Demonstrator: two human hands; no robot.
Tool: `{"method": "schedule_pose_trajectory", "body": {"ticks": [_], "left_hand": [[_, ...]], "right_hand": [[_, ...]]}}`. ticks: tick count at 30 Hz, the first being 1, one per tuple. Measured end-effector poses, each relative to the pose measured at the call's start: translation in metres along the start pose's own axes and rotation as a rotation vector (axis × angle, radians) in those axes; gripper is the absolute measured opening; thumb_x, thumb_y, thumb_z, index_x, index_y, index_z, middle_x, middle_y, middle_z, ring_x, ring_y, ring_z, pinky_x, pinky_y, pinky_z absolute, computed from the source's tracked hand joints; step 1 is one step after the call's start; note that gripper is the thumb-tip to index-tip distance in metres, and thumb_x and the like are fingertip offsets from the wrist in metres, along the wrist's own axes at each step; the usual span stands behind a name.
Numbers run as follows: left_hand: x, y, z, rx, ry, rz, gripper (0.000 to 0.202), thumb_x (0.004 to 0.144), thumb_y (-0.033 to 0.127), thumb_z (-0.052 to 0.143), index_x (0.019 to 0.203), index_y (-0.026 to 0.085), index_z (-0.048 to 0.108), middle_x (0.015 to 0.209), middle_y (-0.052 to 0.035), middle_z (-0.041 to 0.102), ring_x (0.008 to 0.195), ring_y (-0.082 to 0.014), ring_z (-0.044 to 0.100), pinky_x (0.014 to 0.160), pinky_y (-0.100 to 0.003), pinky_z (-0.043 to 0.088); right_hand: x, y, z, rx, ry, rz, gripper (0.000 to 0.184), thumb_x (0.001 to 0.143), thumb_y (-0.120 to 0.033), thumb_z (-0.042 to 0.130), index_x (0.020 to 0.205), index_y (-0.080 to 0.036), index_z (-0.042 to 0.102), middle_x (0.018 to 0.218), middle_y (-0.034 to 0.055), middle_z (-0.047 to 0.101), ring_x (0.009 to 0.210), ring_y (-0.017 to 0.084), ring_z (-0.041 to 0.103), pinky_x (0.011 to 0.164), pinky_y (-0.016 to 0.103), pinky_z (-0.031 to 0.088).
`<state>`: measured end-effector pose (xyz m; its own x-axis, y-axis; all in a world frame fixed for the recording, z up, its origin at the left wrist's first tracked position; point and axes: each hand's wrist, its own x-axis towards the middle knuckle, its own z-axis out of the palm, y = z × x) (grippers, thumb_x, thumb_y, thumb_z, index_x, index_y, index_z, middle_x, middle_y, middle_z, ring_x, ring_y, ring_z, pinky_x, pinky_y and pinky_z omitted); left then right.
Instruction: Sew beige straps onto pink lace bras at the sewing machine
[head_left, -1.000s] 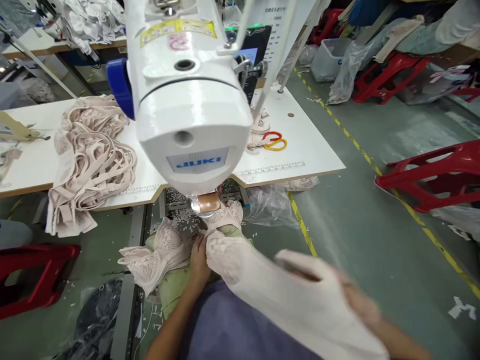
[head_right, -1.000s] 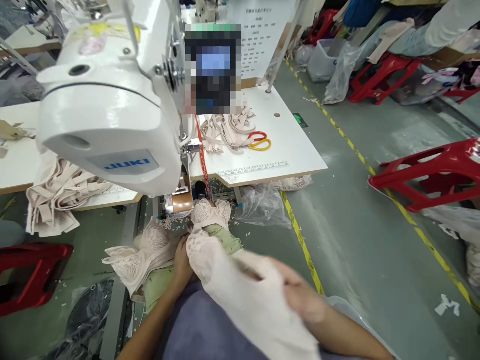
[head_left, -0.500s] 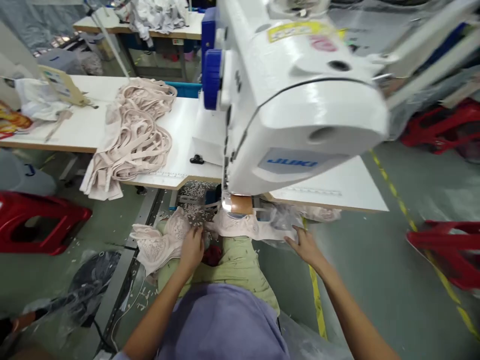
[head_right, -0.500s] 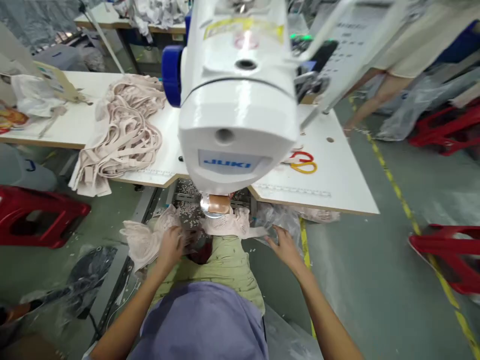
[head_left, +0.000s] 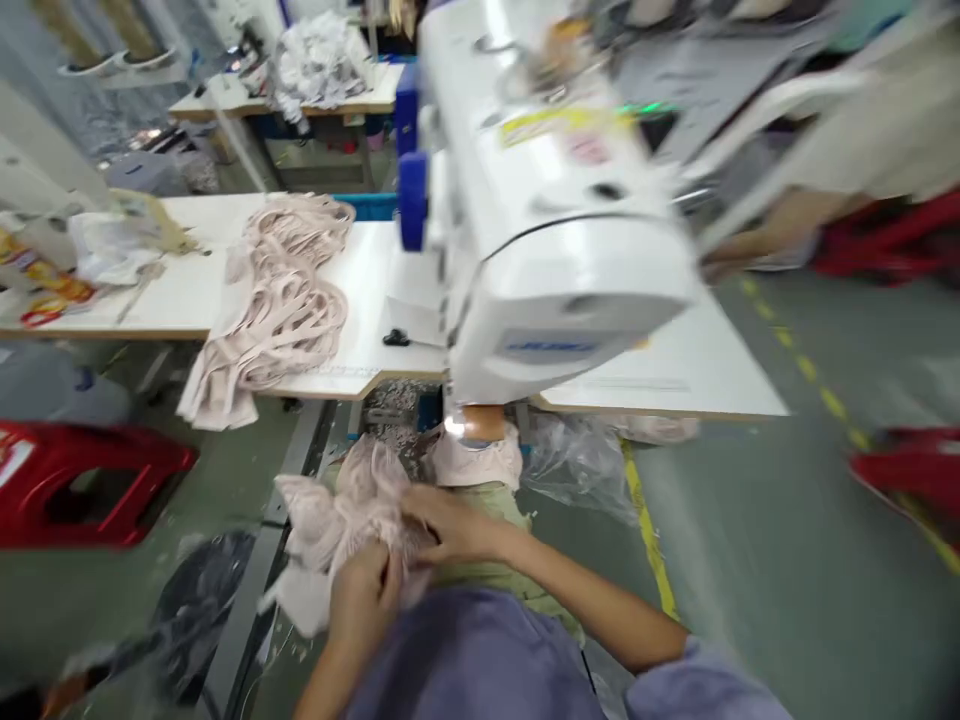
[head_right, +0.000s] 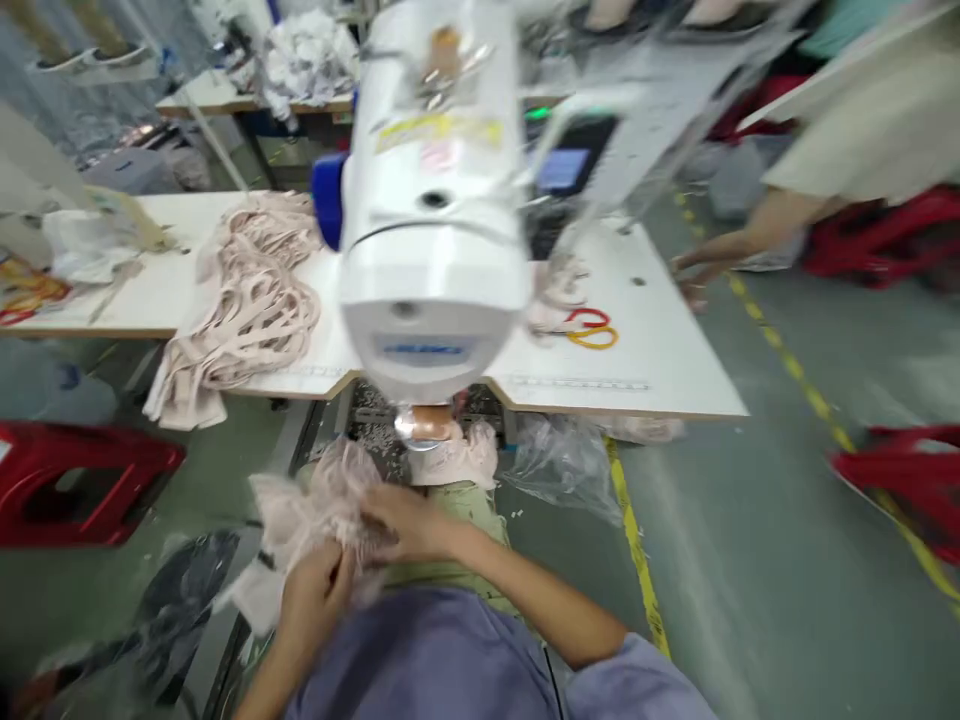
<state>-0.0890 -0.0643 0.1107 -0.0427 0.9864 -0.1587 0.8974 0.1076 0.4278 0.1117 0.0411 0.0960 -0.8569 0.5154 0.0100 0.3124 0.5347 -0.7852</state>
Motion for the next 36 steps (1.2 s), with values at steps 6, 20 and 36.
{"method": "schedule_pose_trajectory", "body": {"ticks": [6, 20, 36], "left_hand": [[0.067, 0.057, -0.018, -0.707, -0.111, -0.014, 0.034, 0.077, 0.055, 0.065, 0.079, 0.021, 0.063, 0.076, -0.0022, 0.063, 0.077, -0.0207, 0.059, 0.069, -0.028, 0.045], [0.087, 0.157, 0.038, -0.886, -0.556, 0.124, 0.051, 0.084, 0.066, 0.053, 0.065, 0.018, 0.055, 0.063, 0.0004, 0.054, 0.062, -0.0158, 0.048, 0.061, -0.026, 0.039], [0.087, 0.165, 0.004, -0.469, -0.109, 0.628, 0.031, 0.098, 0.023, 0.041, 0.116, 0.023, 0.066, 0.106, -0.0076, 0.075, 0.095, -0.0185, 0.072, 0.082, -0.026, 0.055]], "right_hand": [[-0.049, -0.046, -0.078, 0.222, -0.019, 0.055, 0.052, 0.091, -0.055, 0.054, 0.058, -0.017, 0.039, 0.052, -0.0085, 0.032, 0.051, 0.005, 0.032, 0.05, 0.022, 0.022], [-0.081, 0.065, -0.243, -0.496, 0.627, 0.97, 0.034, 0.098, -0.033, 0.047, 0.124, -0.011, 0.054, 0.127, 0.0191, 0.057, 0.111, 0.026, 0.057, 0.084, 0.031, 0.044], [-0.07, 0.087, -0.264, -0.179, 0.781, 0.73, 0.024, 0.093, -0.032, 0.047, 0.094, -0.013, 0.061, 0.098, 0.013, 0.062, 0.096, 0.023, 0.058, 0.079, 0.033, 0.046]]}}
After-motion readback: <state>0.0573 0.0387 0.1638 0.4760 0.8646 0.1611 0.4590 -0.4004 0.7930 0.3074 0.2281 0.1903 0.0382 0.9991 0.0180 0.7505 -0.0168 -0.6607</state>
